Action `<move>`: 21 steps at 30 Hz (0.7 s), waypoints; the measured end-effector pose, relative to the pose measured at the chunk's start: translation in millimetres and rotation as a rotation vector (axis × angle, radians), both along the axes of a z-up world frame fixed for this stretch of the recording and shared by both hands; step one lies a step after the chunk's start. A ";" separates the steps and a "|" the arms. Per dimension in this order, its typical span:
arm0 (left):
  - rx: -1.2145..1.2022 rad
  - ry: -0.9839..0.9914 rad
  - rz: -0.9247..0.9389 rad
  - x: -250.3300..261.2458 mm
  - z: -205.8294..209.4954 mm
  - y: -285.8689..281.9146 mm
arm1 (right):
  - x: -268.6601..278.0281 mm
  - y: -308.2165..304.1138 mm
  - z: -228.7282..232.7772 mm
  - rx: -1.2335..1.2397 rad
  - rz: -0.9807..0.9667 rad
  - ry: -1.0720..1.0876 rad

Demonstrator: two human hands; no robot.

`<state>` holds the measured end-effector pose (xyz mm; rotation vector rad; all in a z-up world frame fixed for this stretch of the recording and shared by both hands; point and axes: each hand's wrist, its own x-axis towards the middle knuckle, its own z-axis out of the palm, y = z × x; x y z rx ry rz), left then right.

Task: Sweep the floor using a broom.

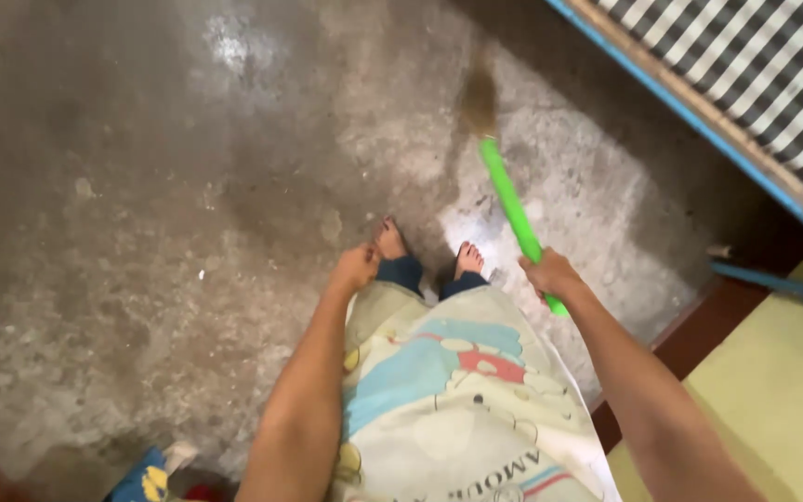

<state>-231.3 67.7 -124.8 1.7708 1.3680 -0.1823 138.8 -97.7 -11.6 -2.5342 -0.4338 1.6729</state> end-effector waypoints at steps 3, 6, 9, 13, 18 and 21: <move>-0.045 0.017 -0.038 -17.2 -16.4 23.2 | -27.4 44.6 4.7 0.050 0.250 -0.053; 0.036 0.001 -0.095 -13.2 -5.8 44.4 | -49.5 76.8 24.3 0.097 0.365 -0.020; -0.010 -0.009 -0.126 -6.9 -9.0 59.6 | -61.8 97.6 75.4 0.165 0.431 -0.087; 0.014 -0.039 -0.284 11.2 6.8 73.5 | -69.8 82.2 98.4 0.143 0.313 -0.084; -0.100 0.052 -0.224 11.9 30.2 85.2 | -87.8 38.6 60.8 0.087 -0.097 0.095; -0.047 0.016 -0.285 -13.2 -29.4 85.6 | -107.4 10.1 9.4 -0.013 0.181 0.019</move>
